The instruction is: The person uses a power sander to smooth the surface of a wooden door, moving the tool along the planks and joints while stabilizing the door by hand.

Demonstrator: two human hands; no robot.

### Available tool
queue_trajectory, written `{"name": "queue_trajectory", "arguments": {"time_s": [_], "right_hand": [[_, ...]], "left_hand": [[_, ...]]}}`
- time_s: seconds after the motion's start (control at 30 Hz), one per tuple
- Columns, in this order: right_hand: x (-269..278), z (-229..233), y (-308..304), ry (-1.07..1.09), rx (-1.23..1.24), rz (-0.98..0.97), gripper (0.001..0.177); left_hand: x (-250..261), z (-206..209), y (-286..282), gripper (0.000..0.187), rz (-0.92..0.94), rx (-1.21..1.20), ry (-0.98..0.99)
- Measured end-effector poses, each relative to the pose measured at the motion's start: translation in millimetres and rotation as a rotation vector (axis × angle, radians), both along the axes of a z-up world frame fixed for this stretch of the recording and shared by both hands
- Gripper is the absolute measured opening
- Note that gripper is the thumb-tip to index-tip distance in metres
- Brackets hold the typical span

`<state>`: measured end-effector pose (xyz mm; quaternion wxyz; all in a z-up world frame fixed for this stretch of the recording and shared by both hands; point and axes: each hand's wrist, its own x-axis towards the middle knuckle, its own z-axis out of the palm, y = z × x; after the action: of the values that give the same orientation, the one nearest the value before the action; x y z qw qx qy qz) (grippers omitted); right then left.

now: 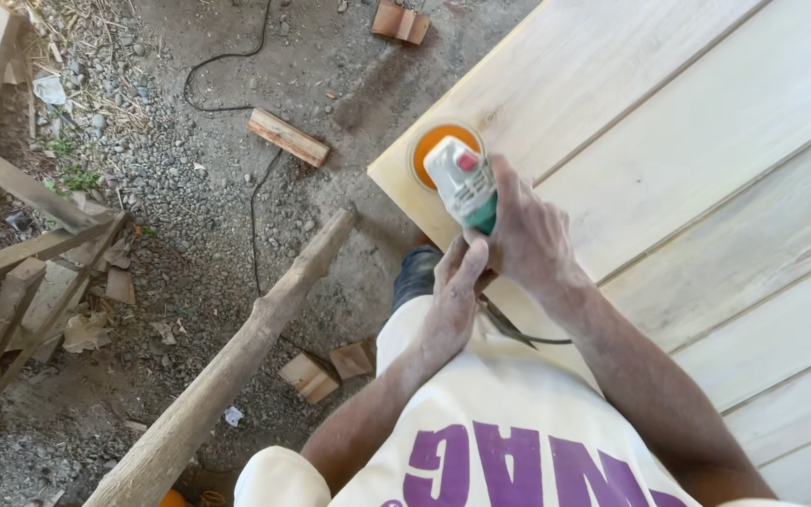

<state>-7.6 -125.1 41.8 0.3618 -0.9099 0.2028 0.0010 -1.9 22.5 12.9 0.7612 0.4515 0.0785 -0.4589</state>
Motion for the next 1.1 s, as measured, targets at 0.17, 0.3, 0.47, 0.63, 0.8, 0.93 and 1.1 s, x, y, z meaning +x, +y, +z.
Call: {"name": "queue_trajectory", "arguments": {"time_s": [0.17,0.3,0.47,0.63,0.8,0.93,1.1], "right_hand": [[-21,3,4,0.026,-0.03,0.0,0.098],[0,2,6,0.083,0.034,-0.05,0.092],[20,0,34,0.024,0.009,-0.003,0.088],[-17,8,64,-0.002,0.058,-0.058,0.091],[-13,15,63,0.022,0.08,-0.139,0.089],[16,11,69,0.019,0.137,-0.151,0.076],[-15,-9,81,-0.03,0.066,-0.219,0.084]], "left_hand": [[-4,-5,-9,0.061,0.001,-0.023,0.097],[17,-5,-11,0.068,0.036,0.043,0.06],[36,3,12,0.073,0.1,0.095,0.013],[7,10,37,0.072,-0.039,0.167,-0.037],[13,11,33,0.074,-0.067,0.222,-0.11],[45,8,44,0.077,-0.098,0.238,-0.198],[27,2,45,0.075,-0.075,0.13,-0.163]]}}
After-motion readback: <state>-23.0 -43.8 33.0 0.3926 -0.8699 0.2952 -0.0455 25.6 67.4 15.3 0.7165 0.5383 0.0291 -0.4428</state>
